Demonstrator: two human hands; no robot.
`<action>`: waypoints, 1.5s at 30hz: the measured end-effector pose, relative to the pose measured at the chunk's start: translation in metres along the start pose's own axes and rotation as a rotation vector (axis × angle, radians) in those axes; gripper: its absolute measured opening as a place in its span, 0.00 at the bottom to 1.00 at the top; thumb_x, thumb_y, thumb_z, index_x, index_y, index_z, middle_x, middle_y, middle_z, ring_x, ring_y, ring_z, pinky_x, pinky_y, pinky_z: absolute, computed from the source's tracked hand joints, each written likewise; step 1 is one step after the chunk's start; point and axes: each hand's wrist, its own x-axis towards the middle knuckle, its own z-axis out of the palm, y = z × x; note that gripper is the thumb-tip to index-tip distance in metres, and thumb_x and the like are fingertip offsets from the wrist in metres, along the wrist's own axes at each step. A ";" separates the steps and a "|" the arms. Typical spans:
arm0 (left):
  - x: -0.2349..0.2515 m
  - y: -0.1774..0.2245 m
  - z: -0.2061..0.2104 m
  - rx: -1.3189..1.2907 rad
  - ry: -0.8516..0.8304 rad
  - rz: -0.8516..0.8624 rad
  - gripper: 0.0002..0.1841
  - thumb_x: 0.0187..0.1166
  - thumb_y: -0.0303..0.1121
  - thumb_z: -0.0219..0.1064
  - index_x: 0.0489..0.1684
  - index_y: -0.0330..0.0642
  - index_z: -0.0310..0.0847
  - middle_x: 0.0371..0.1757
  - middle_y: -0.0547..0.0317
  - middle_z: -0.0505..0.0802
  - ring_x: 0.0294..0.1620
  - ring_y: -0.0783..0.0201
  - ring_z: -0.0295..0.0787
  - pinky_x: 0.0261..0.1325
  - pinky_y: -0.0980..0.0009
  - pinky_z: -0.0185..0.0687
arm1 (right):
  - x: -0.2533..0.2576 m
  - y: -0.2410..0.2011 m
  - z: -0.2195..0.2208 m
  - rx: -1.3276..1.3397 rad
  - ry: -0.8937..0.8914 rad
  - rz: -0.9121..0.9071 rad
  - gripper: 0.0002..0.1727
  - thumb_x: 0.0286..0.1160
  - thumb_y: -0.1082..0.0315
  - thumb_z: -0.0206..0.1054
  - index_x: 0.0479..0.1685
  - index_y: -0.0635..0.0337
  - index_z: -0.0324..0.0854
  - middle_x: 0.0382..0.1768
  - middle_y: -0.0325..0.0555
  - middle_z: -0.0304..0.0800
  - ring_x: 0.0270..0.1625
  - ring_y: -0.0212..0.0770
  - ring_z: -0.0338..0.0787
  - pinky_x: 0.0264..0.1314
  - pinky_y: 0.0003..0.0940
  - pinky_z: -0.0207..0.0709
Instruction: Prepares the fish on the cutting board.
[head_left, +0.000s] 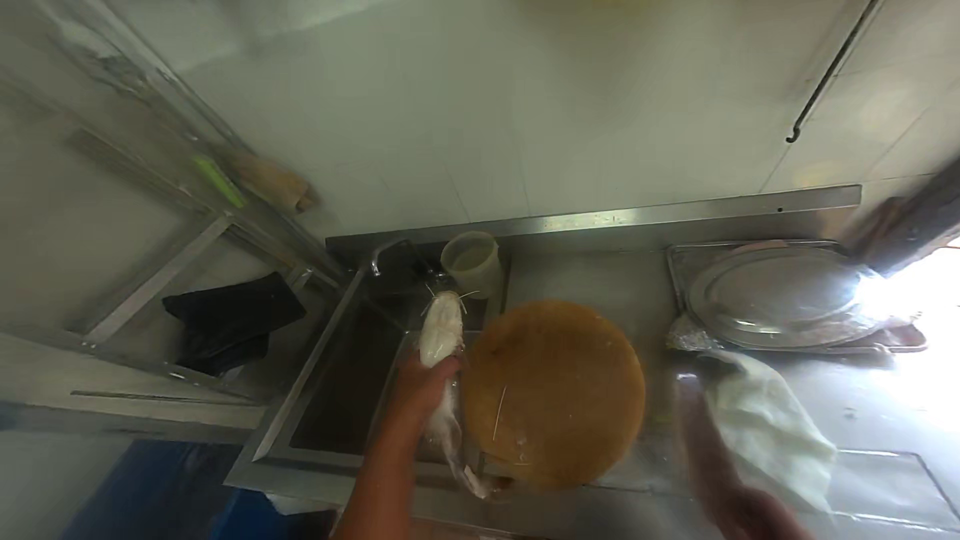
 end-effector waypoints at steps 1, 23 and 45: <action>-0.007 0.001 0.010 -0.030 -0.017 -0.038 0.23 0.69 0.37 0.80 0.62 0.38 0.83 0.47 0.45 0.93 0.47 0.52 0.91 0.50 0.50 0.88 | 0.009 -0.005 -0.001 0.005 -0.015 -0.003 0.32 0.73 0.52 0.75 0.72 0.60 0.75 0.54 0.55 0.91 0.49 0.51 0.94 0.52 0.58 0.89; -0.027 -0.061 0.192 0.316 0.063 0.050 0.31 0.81 0.61 0.60 0.75 0.51 0.81 0.67 0.53 0.90 0.67 0.53 0.87 0.69 0.44 0.82 | 0.099 -0.103 -0.047 0.512 0.164 -0.656 0.13 0.87 0.55 0.63 0.50 0.53 0.87 0.27 0.37 0.91 0.24 0.36 0.90 0.26 0.36 0.89; 0.021 -0.032 0.229 0.187 -0.066 0.146 0.29 0.93 0.54 0.42 0.81 0.49 0.75 0.71 0.51 0.88 0.72 0.52 0.84 0.74 0.45 0.77 | 0.088 -0.093 0.010 0.417 -0.104 0.050 0.17 0.82 0.51 0.69 0.51 0.56 0.83 0.24 0.46 0.88 0.19 0.44 0.88 0.20 0.43 0.87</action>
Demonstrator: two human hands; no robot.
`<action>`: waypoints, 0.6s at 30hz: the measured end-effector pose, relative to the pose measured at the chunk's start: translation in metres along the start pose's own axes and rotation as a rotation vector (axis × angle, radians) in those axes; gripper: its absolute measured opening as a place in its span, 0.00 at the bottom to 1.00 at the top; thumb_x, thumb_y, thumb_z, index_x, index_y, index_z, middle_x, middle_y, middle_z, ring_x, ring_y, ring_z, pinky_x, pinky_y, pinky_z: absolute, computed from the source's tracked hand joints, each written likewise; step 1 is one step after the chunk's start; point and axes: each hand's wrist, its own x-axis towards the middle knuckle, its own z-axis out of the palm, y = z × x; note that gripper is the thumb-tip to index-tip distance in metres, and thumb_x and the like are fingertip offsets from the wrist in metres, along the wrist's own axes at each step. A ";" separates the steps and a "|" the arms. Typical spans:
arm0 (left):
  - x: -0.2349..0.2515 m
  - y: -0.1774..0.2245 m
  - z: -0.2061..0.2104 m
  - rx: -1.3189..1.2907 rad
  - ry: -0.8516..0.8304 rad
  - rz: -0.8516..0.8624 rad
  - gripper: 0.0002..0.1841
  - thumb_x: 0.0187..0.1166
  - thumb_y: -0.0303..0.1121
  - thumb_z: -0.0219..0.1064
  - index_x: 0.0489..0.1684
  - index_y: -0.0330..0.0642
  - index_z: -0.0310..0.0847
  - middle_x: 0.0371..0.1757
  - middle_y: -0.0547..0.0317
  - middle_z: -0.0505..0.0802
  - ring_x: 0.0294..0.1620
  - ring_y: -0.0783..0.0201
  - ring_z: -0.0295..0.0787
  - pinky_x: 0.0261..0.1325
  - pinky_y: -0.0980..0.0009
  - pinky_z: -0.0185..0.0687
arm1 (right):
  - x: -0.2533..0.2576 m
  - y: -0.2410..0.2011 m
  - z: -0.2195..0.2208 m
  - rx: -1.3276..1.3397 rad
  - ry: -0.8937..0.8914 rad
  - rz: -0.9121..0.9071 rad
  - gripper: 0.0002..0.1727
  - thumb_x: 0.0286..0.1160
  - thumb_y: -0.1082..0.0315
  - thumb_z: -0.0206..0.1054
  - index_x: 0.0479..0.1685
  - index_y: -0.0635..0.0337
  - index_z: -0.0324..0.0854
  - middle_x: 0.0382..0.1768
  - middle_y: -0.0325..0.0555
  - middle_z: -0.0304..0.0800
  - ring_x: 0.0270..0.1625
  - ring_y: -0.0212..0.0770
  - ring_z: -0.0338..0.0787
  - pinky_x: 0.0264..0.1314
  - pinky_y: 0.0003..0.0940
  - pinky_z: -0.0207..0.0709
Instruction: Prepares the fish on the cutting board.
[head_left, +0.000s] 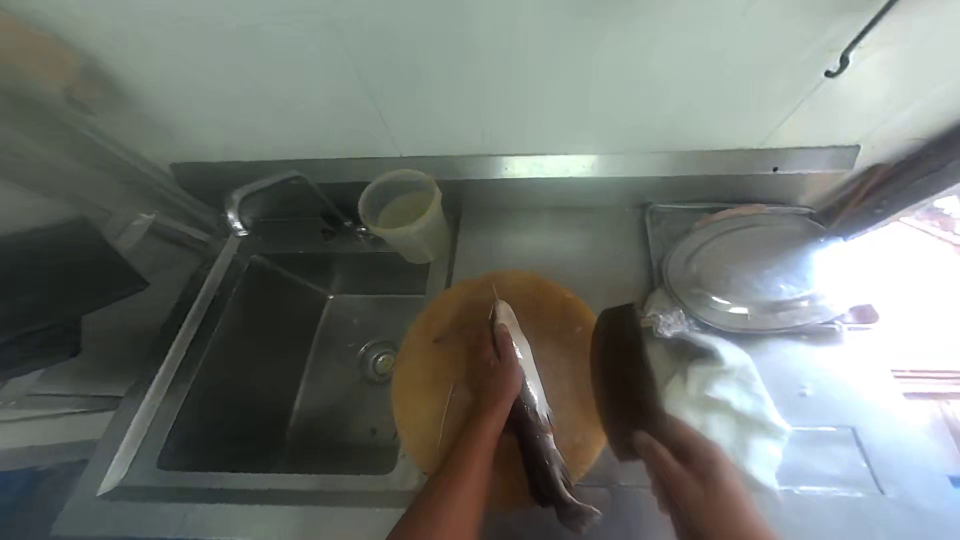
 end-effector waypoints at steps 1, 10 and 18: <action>0.002 0.002 0.003 0.003 -0.009 0.009 0.29 0.93 0.54 0.42 0.81 0.48 0.74 0.70 0.49 0.88 0.72 0.51 0.84 0.74 0.44 0.77 | -0.003 0.009 0.003 -0.029 -0.059 0.094 0.18 0.79 0.49 0.71 0.52 0.55 0.83 0.25 0.46 0.89 0.19 0.45 0.89 0.21 0.45 0.88; 0.012 0.000 0.010 -0.015 0.037 0.053 0.29 0.94 0.50 0.44 0.77 0.38 0.76 0.72 0.43 0.86 0.76 0.52 0.80 0.81 0.51 0.70 | -0.007 0.046 0.022 -0.330 -0.246 0.142 0.24 0.77 0.38 0.67 0.47 0.49 0.85 0.29 0.38 0.91 0.28 0.37 0.92 0.35 0.44 0.90; 0.011 0.004 0.010 -0.033 0.066 0.048 0.28 0.95 0.49 0.45 0.79 0.38 0.75 0.74 0.45 0.85 0.77 0.56 0.79 0.82 0.55 0.70 | 0.012 0.024 0.021 -0.412 -0.331 0.195 0.23 0.79 0.39 0.64 0.50 0.49 0.83 0.33 0.41 0.90 0.31 0.40 0.92 0.37 0.46 0.89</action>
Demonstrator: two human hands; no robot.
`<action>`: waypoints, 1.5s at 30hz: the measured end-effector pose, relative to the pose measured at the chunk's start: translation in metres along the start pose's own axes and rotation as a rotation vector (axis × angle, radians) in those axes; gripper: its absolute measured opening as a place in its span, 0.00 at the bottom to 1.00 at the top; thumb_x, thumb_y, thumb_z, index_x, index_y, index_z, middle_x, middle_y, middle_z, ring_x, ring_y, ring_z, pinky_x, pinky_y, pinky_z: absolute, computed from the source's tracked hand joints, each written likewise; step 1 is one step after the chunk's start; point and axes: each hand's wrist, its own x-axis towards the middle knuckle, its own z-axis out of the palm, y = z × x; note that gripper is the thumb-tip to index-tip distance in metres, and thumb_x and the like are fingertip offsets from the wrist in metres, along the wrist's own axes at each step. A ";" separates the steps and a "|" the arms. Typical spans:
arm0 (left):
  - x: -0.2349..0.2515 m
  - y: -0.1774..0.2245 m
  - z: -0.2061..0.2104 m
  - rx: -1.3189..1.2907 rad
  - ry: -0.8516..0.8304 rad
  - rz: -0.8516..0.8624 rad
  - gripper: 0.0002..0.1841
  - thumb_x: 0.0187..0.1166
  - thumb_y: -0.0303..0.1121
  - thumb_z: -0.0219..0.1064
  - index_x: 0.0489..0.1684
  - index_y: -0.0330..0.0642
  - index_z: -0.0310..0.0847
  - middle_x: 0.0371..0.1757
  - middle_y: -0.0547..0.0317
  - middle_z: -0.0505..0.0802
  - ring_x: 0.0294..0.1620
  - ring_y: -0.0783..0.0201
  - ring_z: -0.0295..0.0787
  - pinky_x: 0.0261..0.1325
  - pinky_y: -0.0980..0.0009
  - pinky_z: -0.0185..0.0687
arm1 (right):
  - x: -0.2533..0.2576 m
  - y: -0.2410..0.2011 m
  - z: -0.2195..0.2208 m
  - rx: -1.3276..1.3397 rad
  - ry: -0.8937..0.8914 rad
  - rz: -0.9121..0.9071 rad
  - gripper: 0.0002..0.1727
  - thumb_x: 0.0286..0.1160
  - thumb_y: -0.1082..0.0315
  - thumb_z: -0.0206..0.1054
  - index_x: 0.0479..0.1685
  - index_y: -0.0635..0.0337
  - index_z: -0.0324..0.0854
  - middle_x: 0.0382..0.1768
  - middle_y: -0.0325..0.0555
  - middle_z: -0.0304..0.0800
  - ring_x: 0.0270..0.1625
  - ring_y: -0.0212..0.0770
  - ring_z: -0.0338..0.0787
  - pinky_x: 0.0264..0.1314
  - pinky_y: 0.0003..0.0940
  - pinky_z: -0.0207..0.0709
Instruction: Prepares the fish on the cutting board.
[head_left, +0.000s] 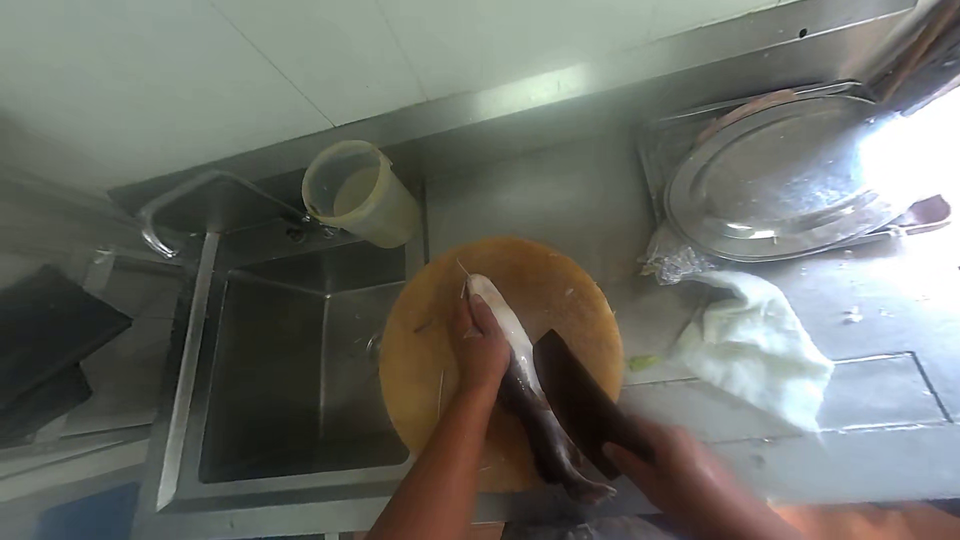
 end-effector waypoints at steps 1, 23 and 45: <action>0.000 0.000 0.000 0.008 0.005 0.010 0.27 0.95 0.48 0.45 0.77 0.37 0.76 0.73 0.44 0.86 0.76 0.55 0.80 0.82 0.55 0.70 | 0.002 -0.004 0.000 -0.005 0.004 0.001 0.23 0.80 0.39 0.63 0.51 0.49 0.83 0.33 0.41 0.90 0.32 0.40 0.92 0.38 0.47 0.89; 0.003 -0.008 -0.001 0.038 0.028 0.080 0.26 0.95 0.46 0.43 0.74 0.38 0.78 0.68 0.43 0.87 0.72 0.52 0.83 0.76 0.50 0.75 | 0.073 -0.072 0.024 0.119 0.359 -0.099 0.22 0.85 0.43 0.60 0.51 0.54 0.82 0.34 0.39 0.91 0.38 0.36 0.93 0.46 0.41 0.89; 0.004 -0.012 -0.005 0.014 0.016 0.067 0.26 0.95 0.46 0.44 0.76 0.38 0.77 0.74 0.44 0.84 0.76 0.52 0.80 0.79 0.51 0.74 | 0.095 -0.104 0.029 0.104 0.488 -0.081 0.21 0.86 0.46 0.61 0.50 0.57 0.81 0.33 0.44 0.89 0.38 0.42 0.93 0.44 0.47 0.88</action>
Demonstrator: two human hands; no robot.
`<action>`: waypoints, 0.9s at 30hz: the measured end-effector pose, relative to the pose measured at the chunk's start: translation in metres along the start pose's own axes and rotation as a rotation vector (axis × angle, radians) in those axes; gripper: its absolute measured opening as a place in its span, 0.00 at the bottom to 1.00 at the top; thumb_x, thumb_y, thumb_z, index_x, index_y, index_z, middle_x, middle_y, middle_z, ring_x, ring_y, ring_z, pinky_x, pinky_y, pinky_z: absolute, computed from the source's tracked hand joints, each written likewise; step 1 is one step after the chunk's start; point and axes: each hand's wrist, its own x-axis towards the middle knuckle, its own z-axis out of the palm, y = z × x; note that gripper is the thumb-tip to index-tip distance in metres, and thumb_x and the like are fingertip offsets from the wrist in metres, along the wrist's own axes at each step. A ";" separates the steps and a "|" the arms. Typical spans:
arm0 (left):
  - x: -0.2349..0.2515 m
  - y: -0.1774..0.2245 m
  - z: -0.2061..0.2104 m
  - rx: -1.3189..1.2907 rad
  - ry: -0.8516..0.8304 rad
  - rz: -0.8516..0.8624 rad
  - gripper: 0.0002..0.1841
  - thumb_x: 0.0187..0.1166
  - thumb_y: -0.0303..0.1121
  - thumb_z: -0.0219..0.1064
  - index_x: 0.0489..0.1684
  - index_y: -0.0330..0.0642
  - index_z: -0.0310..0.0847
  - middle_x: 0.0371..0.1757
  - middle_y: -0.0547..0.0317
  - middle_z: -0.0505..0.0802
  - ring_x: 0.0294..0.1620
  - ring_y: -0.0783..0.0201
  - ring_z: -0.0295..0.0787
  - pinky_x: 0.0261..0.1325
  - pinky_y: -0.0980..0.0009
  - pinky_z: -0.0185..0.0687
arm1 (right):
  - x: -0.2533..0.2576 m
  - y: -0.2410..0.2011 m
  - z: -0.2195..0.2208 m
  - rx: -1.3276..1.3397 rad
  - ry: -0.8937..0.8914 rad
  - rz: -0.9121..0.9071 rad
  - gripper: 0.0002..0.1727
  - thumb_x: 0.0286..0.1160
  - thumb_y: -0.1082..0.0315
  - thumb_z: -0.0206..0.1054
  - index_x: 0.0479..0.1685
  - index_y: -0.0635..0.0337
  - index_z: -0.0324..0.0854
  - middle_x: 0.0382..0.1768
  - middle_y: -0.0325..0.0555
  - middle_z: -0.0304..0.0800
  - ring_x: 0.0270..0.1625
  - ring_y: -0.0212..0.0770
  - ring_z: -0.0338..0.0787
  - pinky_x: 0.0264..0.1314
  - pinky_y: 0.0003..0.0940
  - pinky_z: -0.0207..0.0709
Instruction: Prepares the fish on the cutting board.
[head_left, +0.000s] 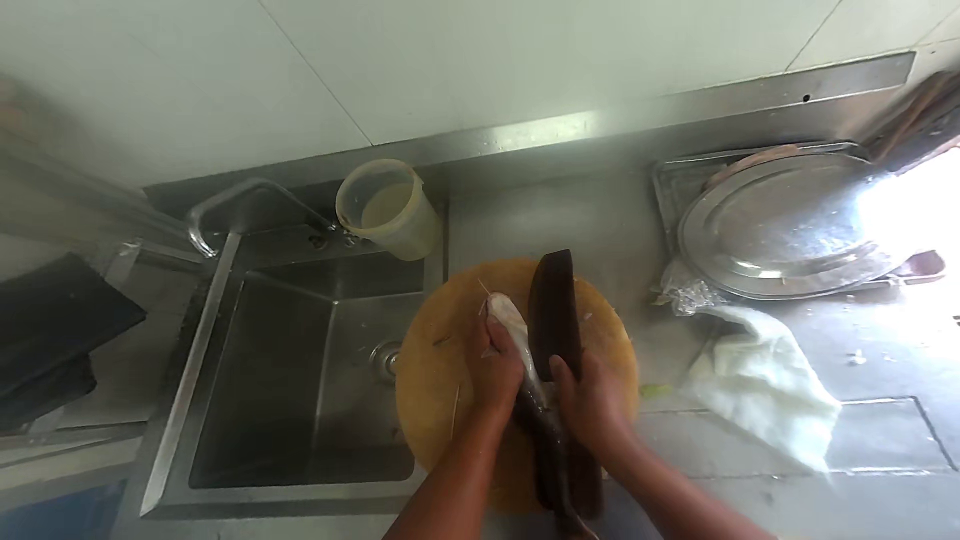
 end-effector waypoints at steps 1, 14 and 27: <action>0.000 -0.001 0.000 0.006 0.001 -0.002 0.26 0.95 0.46 0.44 0.75 0.38 0.78 0.73 0.44 0.84 0.76 0.51 0.80 0.79 0.50 0.73 | 0.001 0.000 0.001 0.006 0.005 -0.006 0.21 0.86 0.46 0.61 0.50 0.57 0.81 0.33 0.44 0.89 0.37 0.42 0.92 0.44 0.47 0.88; 0.003 -0.006 0.002 -0.009 -0.007 0.041 0.26 0.95 0.43 0.43 0.78 0.38 0.76 0.74 0.45 0.85 0.75 0.52 0.81 0.79 0.52 0.74 | 0.024 -0.024 -0.001 0.005 -0.025 0.036 0.23 0.87 0.44 0.61 0.51 0.58 0.79 0.32 0.46 0.88 0.34 0.44 0.92 0.39 0.48 0.89; 0.007 -0.009 0.000 -0.066 0.007 0.067 0.25 0.94 0.42 0.44 0.80 0.40 0.75 0.77 0.50 0.83 0.79 0.57 0.78 0.83 0.56 0.71 | 0.057 -0.054 0.000 -0.031 -0.052 0.023 0.25 0.87 0.44 0.60 0.58 0.60 0.79 0.38 0.52 0.90 0.40 0.50 0.93 0.44 0.54 0.88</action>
